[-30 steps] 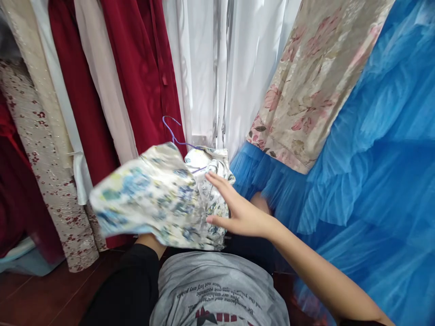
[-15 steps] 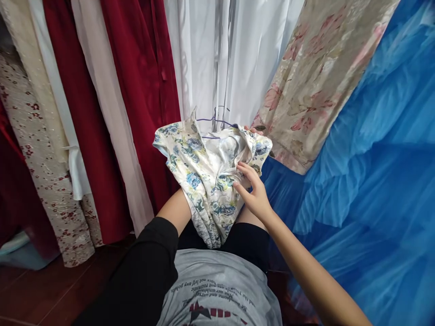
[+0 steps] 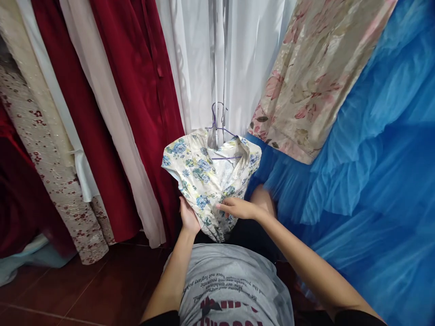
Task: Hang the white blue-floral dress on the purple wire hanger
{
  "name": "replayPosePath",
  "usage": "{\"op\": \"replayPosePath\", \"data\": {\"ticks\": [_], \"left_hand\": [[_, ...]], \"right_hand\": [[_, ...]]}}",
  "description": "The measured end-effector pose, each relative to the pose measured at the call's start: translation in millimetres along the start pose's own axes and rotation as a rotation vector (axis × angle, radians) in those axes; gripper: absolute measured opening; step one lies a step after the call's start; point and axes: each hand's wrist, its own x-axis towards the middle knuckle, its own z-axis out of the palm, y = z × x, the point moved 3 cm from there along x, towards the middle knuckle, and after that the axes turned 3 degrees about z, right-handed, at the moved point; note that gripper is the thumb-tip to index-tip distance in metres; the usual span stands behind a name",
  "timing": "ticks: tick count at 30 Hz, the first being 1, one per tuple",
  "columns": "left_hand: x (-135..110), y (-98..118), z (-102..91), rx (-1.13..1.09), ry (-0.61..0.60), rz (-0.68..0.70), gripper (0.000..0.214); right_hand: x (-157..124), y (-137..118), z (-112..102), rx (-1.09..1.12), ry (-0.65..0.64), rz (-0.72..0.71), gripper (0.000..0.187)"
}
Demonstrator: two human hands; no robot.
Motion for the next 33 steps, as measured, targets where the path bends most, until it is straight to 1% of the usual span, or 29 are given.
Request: {"op": "replayPosePath", "data": {"ticks": [2, 3, 4, 6, 7, 9, 11, 12, 14, 17, 18, 19, 20, 21, 22, 24, 25, 26, 27, 28, 30, 33], "left_hand": [[-7.9, -2.7, -6.5, 0.1, 0.028, 0.006, 0.07], [-10.0, -4.4, -9.7, 0.184, 0.056, 0.026, 0.065], [-11.0, -6.5, -12.5, 0.273, 0.092, 0.054, 0.061], [-11.5, -11.7, -16.2, 0.409, 0.159, 0.121, 0.052], [-11.3, -15.0, -17.1, 0.447, 0.176, 0.142, 0.046], [-10.7, -21.8, -18.4, 0.496, 0.169, 0.149, 0.035], [-9.2, -25.6, -22.4, 0.538, 0.155, 0.148, 0.029], [-7.8, -25.0, -26.9, 0.562, 0.174, 0.167, 0.028], [-4.4, -17.9, -41.0, 0.616, 0.285, 0.269, 0.026], [-3.8, 1.4, -63.0, 0.711, 0.544, 0.534, 0.028], [-5.7, 6.8, -65.8, 0.741, 0.598, 0.619, 0.03], [-8.3, 10.0, -65.0, 0.773, 0.611, 0.685, 0.032], [-11.1, 10.8, -60.3, 0.806, 0.58, 0.726, 0.032], [-13.6, 8.5, -51.9, 0.846, 0.496, 0.734, 0.031], [-15.7, 3.4, -40.7, 0.886, 0.37, 0.711, 0.03], [-18.8, -12.9, -15.3, 0.939, 0.077, 0.608, 0.032], [-19.6, -21.7, -4.2, 0.94, -0.042, 0.544, 0.033], [-19.9, -29.6, 4.7, 0.929, -0.126, 0.483, 0.032], [-19.6, -36.0, 11.2, 0.914, -0.176, 0.436, 0.026], [-19.1, -40.8, 15.5, 0.901, -0.196, 0.406, 0.018], [-18.6, -47.0, 20.1, 0.896, -0.196, 0.386, 0.005], [-20.7, -54.5, 25.0, 0.882, -0.218, 0.39, 0.006]], "right_hand": [[14.1, 10.8, 9.3, -0.002, 0.168, 0.057, 0.044], [20.0, 14.1, 14.2, 0.022, 0.245, 0.042, 0.043], [25.2, 15.9, 19.8, 0.07, 0.29, 0.005, 0.042], [33.5, 16.7, 31.8, 0.242, 0.299, -0.077, 0.043], [36.5, 16.4, 37.4, 0.356, 0.293, -0.095, 0.044], [40.6, 15.1, 47.1, 0.593, 0.315, -0.079, 0.046], [40.7, 13.1, 54.7, 0.785, 0.409, -0.055, 0.045], [39.1, 11.9, 58.0, 0.858, 0.47, -0.06, 0.043], [33.1, 10.1, 64.0, 0.943, 0.569, -0.094, 0.04], [20.7, 11.1, 70.4, 0.958, 0.651, -0.107, 0.039], [16.8, 12.3, 71.2, 0.95, 0.673, -0.095, 0.039], [13.3, 13.7, 71.3, 0.941, 0.696, -0.08, 0.038], [10.4, 14.8, 70.7, 0.928, 0.714, -0.062, 0.037], [8.2, 15.3, 69.4, 0.905, 0.72, -0.049, 0.036], [6.5, 15.0, 67.6, 0.872, 0.707, -0.044, 0.035], [3.6, 12.9, 62.6, 0.792, 0.634, -0.057, 0.033], [1.6, 11.8, 59.5, 0.754, 0.587, -0.07, 0.032], [-1.1, 11.2, 56.2, 0.722, 0.545, -0.079, 0.031], [-4.4, 11.1, 52.7, 0.697, 0.513, -0.083, 0.029], [-8.2, 11.7, 49.4, 0.682, 0.493, -0.078, 0.028], [-15.8, 13.6, 43.9, 0.671, 0.481, -0.057, 0.028], [-20.1, 11.9, 33.9, 0.709, 0.51, -0.019, 0.029]]}}
